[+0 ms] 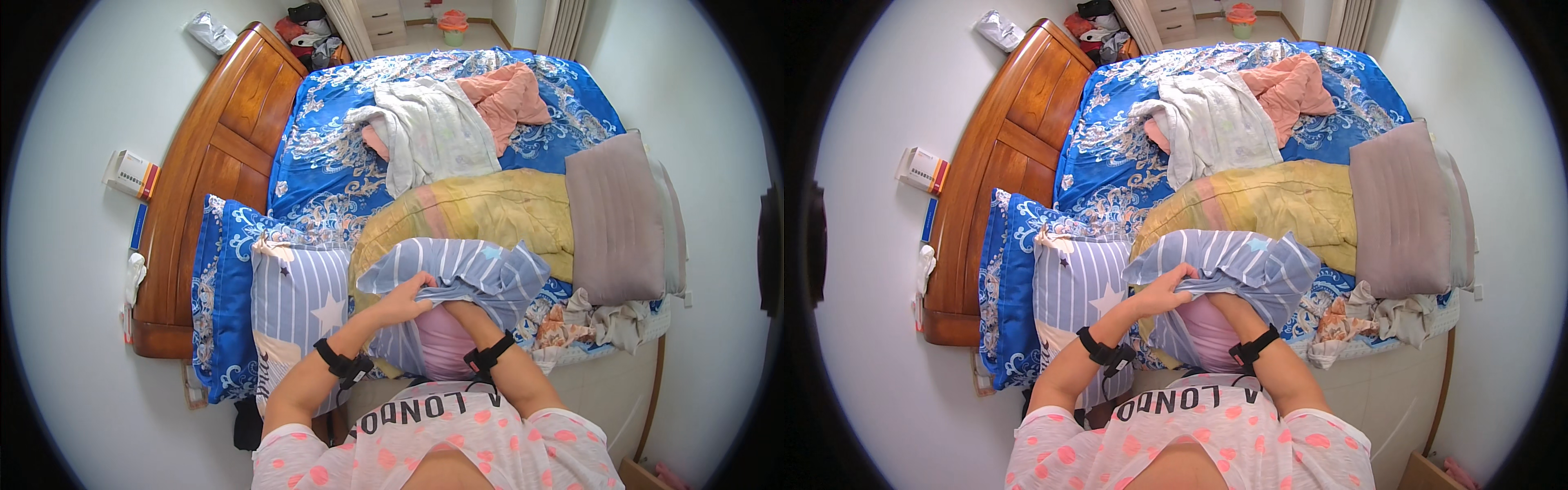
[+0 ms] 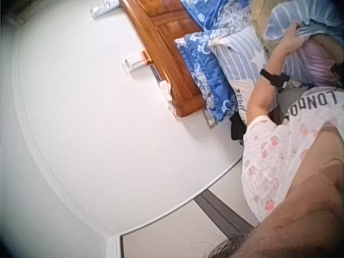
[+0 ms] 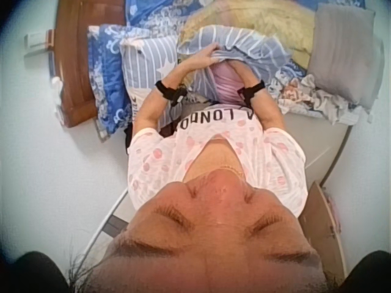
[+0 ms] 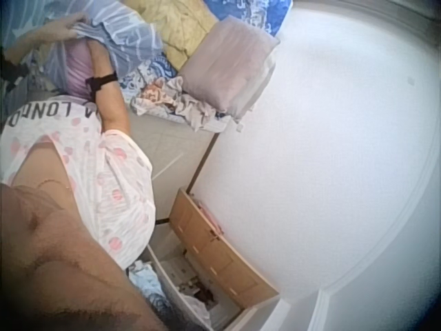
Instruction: The person puts pillowcases onto several pillows by hand, pulling the fabric over each pillow and smoothing it out on a bed.
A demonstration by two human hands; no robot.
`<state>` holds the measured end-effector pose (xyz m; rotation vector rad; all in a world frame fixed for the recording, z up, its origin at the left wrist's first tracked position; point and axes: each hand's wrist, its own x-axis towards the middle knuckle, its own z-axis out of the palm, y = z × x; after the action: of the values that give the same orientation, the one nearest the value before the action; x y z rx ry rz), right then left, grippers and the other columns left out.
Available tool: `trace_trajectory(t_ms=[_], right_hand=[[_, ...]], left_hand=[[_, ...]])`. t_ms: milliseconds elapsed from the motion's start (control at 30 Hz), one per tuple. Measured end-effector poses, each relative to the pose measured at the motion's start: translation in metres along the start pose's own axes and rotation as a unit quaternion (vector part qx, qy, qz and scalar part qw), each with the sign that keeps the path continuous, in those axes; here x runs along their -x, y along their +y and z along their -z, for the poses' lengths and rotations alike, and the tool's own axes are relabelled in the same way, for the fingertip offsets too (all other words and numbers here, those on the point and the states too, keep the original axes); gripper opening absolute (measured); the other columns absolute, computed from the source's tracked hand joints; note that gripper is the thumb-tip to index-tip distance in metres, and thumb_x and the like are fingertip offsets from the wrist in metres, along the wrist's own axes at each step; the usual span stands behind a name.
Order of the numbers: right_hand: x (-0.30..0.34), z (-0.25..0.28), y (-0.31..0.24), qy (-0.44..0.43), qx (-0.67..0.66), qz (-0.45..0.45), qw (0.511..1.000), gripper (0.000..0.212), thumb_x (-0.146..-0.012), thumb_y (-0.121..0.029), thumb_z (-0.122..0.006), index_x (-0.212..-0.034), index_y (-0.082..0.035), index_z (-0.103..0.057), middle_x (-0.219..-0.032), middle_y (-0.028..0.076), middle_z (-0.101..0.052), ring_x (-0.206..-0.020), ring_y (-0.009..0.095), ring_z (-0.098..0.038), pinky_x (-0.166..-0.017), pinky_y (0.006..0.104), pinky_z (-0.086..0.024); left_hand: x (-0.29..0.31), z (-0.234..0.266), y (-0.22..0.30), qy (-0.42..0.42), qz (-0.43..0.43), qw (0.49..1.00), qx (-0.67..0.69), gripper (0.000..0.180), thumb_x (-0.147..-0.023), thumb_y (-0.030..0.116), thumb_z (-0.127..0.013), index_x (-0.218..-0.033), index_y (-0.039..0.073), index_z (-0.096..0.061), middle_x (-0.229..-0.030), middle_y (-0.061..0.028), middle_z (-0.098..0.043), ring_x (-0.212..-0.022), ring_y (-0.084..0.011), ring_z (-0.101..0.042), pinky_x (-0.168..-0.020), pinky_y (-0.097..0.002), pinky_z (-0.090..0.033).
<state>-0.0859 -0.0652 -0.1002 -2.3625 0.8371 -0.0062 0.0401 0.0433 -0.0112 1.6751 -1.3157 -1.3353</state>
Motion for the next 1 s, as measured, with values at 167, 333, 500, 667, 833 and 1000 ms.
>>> trace_trajectory(t_ms=[167, 333, 500, 667, 833, 1000], right_hand=[[-0.004, -0.013, 0.008, 0.107, -0.072, 0.035, 0.991, 0.039, -0.089, -0.03, -0.055, -0.123, -0.012, -0.061, -0.131, 0.016, -0.058, -0.126, 0.035, -0.05, -0.109, 0.0439, -0.035], [-0.003, -0.03, -0.001, 0.205, -0.136, 0.095, 0.965, 0.037, -0.088, -0.026, -0.056, -0.122, -0.011, -0.061, -0.131, 0.016, -0.058, -0.125, 0.035, -0.051, -0.108, 0.0438, -0.036], [0.028, -0.02, -0.023, 0.132, -0.109, 0.118, 0.978, 0.036, -0.085, -0.018, -0.058, -0.12, -0.01, -0.063, -0.13, 0.017, -0.059, -0.123, 0.036, -0.053, -0.106, 0.0441, -0.038], [0.045, -0.004, -0.04, 0.013, 0.01, 0.148, 0.989, 0.037, -0.078, -0.015, -0.064, -0.113, -0.005, -0.065, -0.124, 0.018, -0.06, -0.115, 0.037, -0.056, -0.099, 0.0481, -0.04], [0.048, -0.041, -0.036, 0.156, -0.24, 0.161, 0.945, 0.053, -0.085, -0.028, -0.063, -0.131, -0.004, -0.052, -0.135, 0.019, -0.051, -0.129, 0.035, -0.044, -0.107, 0.0463, -0.033], [0.031, -0.046, -0.046, 0.153, -0.131, 0.123, 0.972, 0.056, -0.086, -0.03, -0.061, -0.134, -0.004, -0.049, -0.138, 0.019, -0.048, -0.132, 0.035, -0.041, -0.11, 0.0457, -0.031]], left_hand=[[0.007, -0.014, 0.028, 0.106, 0.045, 0.965, -0.234, 0.046, -0.074, 0.003, -0.062, -0.119, 0.006, -0.051, -0.09, -0.013, -0.062, -0.087, -0.0267, -0.062, -0.076, -0.0354, -0.05], [0.006, -0.002, 0.02, 0.363, -0.12, 0.833, -0.4, 0.043, -0.066, -0.002, -0.061, -0.108, 0.008, -0.064, -0.086, -0.0122, -0.063, -0.086, -0.0333, -0.063, -0.073, -0.0418, -0.049], [-0.008, 0.0, 0.021, 0.455, -0.207, 0.756, -0.423, 0.04, -0.068, -0.002, -0.06, -0.107, 0.008, -0.062, -0.083, -0.0136, -0.063, -0.084, -0.0348, -0.062, -0.075, -0.0442, -0.047], [-0.025, -0.022, 0.022, 0.39, -0.13, 0.846, -0.339, 0.036, -0.068, -0.004, -0.058, -0.102, 0.007, -0.059, -0.08, -0.0161, -0.064, -0.081, -0.0365, -0.062, -0.073, -0.0465, -0.047], [-0.033, -0.048, 0.035, 0.313, -0.22, 0.872, -0.305, 0.036, -0.066, -0.001, -0.058, -0.101, 0.006, -0.055, -0.069, -0.0151, -0.058, -0.068, -0.0365, -0.058, -0.061, -0.0479, -0.045], [-0.007, -0.038, 0.032, 0.313, -0.18, 0.873, -0.327, 0.031, -0.069, 0.0, -0.058, -0.099, 0.007, -0.057, -0.074, -0.0133, -0.059, -0.076, -0.0336, -0.059, -0.067, -0.0457, -0.046]])
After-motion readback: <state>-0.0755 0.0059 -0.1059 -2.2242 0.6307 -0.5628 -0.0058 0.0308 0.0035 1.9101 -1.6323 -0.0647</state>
